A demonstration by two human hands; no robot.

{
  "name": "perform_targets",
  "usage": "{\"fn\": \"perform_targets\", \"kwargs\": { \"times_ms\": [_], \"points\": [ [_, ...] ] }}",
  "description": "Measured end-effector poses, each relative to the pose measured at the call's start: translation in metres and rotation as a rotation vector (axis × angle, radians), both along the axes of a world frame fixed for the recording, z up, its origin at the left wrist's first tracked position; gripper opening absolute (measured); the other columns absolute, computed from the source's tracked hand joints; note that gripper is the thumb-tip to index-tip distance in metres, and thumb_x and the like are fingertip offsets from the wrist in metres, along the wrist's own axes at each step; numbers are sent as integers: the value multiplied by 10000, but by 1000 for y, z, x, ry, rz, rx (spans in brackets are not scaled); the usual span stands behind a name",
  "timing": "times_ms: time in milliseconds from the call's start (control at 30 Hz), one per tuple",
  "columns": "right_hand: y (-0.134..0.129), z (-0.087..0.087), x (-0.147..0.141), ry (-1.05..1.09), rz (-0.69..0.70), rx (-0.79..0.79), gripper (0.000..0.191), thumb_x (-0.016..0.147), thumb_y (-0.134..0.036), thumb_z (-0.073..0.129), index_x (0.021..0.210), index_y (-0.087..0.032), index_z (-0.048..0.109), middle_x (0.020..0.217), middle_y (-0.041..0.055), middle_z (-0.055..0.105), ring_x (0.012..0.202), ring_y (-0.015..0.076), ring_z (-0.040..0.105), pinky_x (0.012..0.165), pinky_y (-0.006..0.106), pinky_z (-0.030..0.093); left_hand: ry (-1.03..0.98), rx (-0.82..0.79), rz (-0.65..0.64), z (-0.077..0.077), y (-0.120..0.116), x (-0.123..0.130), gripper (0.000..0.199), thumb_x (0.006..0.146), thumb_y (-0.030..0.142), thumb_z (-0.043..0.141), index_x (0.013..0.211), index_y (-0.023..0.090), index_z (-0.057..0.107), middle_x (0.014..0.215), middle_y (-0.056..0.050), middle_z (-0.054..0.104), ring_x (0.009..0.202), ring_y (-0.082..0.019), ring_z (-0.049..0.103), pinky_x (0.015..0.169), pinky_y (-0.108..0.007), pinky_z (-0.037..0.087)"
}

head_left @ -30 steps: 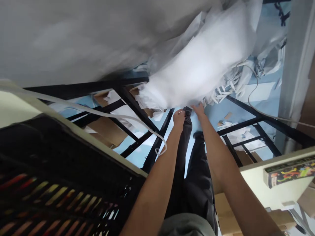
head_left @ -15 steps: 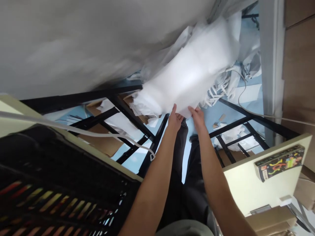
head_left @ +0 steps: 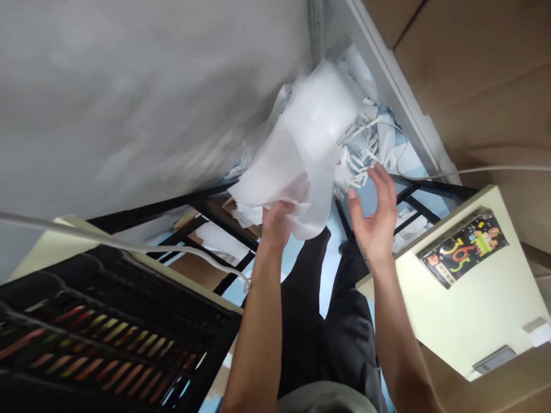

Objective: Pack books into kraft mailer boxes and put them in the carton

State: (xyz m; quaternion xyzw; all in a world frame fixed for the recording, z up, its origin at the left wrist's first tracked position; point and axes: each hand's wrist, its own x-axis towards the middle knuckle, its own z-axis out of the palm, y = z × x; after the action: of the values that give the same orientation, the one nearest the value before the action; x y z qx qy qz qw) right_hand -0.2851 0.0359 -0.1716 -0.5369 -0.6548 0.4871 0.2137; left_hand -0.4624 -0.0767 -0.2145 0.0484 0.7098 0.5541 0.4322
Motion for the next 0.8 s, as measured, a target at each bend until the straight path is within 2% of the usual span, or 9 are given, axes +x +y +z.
{"fn": "perform_targets", "kwargs": {
  "times_ms": [100,167,233,333,433,533,600,700,800],
  "points": [
    [9,19,7,183,52,-189,743,933,-551,912,1597,-356,641,1705,79,585,1697,439,427,1322,689,501,-154,135,15,40,15,16,458,695,410,745,1127,275,815,1110,-52,849,1207,-370,804,1087,-522,681],
    [10,22,21,311,50,-314,844,851,-572,985,1592,-341,653,1632,87,658,1616,429,542,1297,662,536,-191,166,-63,66,25,32,472,691,426,770,1136,277,816,1065,-45,848,1145,-386,814,1018,-525,709],
    [7,27,44,433,50,-411,856,811,-598,1010,1556,-333,683,1536,87,729,1518,405,639,1239,619,596,-210,173,-161,91,35,55,474,704,472,759,1136,284,816,1050,-46,844,1196,-414,797,1004,-542,718],
    [-5,45,94,549,7,-499,688,853,-650,959,1428,-329,760,1341,65,815,1347,355,743,1123,541,672,-229,146,-259,122,49,101,447,732,498,691,1119,308,812,1069,-34,842,1352,-425,738,1029,-551,718],
    [-23,68,153,533,-165,-479,462,903,-675,900,1167,-303,828,1118,38,846,1111,307,798,974,457,698,-282,138,-349,142,59,160,437,727,482,687,1109,306,801,1069,-31,843,1361,-424,740,1023,-553,717],
    [-44,84,216,429,-402,-400,428,934,-691,847,994,-268,818,963,28,824,913,254,769,824,383,662,-367,117,-464,151,63,222,425,758,473,774,1137,283,794,1062,-35,845,1289,-410,780,1037,-536,706],
    [-57,88,261,315,-544,-350,471,954,-713,801,929,-243,790,855,17,773,793,212,702,710,332,594,-384,60,-542,149,63,260,424,785,509,851,1123,258,798,1064,-50,850,1215,-389,807,1017,-507,701],
    [-77,86,330,68,-703,-250,565,963,-755,744,783,-226,662,683,-31,593,644,147,516,571,274,413,-289,-7,-711,134,65,314,473,791,590,924,1066,226,797,1043,-80,850,1137,-354,815,967,-450,687],
    [-97,74,394,-216,-794,-141,582,994,-721,703,713,-254,497,608,-72,429,592,121,379,543,273,306,-145,-24,-902,110,64,367,434,819,564,919,1033,215,775,978,-68,822,1004,-278,802,874,-370,662]
  ]
}}
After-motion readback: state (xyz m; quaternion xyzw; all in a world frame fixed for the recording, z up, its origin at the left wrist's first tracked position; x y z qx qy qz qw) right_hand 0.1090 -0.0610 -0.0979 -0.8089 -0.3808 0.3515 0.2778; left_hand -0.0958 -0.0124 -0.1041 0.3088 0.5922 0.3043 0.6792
